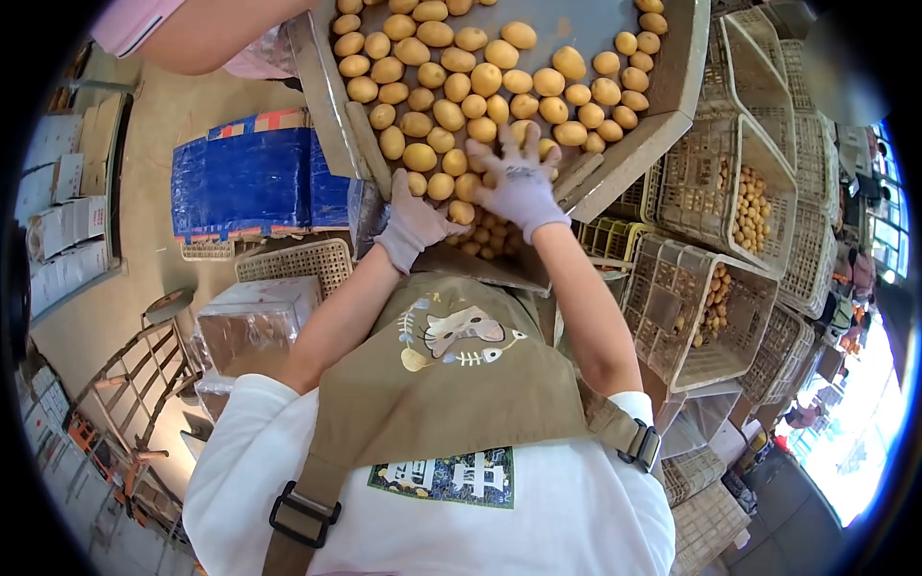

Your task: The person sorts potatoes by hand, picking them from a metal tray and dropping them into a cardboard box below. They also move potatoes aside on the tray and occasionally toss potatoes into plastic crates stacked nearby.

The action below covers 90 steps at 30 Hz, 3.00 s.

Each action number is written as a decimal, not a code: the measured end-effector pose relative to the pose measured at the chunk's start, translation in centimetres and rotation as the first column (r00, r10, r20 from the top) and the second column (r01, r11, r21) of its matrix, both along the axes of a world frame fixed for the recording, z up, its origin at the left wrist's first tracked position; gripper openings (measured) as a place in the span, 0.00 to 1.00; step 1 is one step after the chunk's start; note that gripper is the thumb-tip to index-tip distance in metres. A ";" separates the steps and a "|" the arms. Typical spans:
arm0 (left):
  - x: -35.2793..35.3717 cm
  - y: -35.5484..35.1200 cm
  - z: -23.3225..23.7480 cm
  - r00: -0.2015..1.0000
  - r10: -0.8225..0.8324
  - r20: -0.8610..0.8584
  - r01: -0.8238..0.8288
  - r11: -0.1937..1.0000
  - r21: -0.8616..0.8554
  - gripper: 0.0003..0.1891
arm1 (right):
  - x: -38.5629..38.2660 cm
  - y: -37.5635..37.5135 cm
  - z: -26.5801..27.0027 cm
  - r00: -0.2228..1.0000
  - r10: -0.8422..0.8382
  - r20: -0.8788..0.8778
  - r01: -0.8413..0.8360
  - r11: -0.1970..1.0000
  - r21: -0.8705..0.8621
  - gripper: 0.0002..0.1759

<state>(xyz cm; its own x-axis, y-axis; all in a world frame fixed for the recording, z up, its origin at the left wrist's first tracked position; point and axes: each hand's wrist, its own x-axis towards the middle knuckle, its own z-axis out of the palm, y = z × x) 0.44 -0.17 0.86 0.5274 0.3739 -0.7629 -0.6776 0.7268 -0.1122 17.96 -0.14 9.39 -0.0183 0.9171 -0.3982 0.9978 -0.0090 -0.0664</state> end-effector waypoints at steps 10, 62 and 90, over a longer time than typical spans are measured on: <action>-0.4 0.3 0.4 0.995 -0.081 -0.064 0.083 0.996 0.034 0.31 | 1.9 -0.9 -1.5 0.999 0.026 -0.022 -0.024 0.999 0.048 0.34; 0.2 -1.4 -1.0 0.993 -0.038 0.109 0.020 0.987 0.159 0.39 | 4.0 0.8 -0.5 0.998 0.060 -0.024 -0.056 0.989 0.135 0.34; 0.8 -0.7 -1.2 0.988 -0.038 0.148 0.021 0.993 0.119 0.51 | -2.5 3.1 -0.1 0.987 0.031 -0.158 0.013 0.962 0.272 0.24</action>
<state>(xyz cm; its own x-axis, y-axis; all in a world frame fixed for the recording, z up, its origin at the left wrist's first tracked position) 1.19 -0.85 -0.31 0.6443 0.4384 -0.6267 -0.6376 0.7604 -0.1235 15.41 3.00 9.25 -0.0699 0.9896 -0.1260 0.9740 0.0404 -0.2228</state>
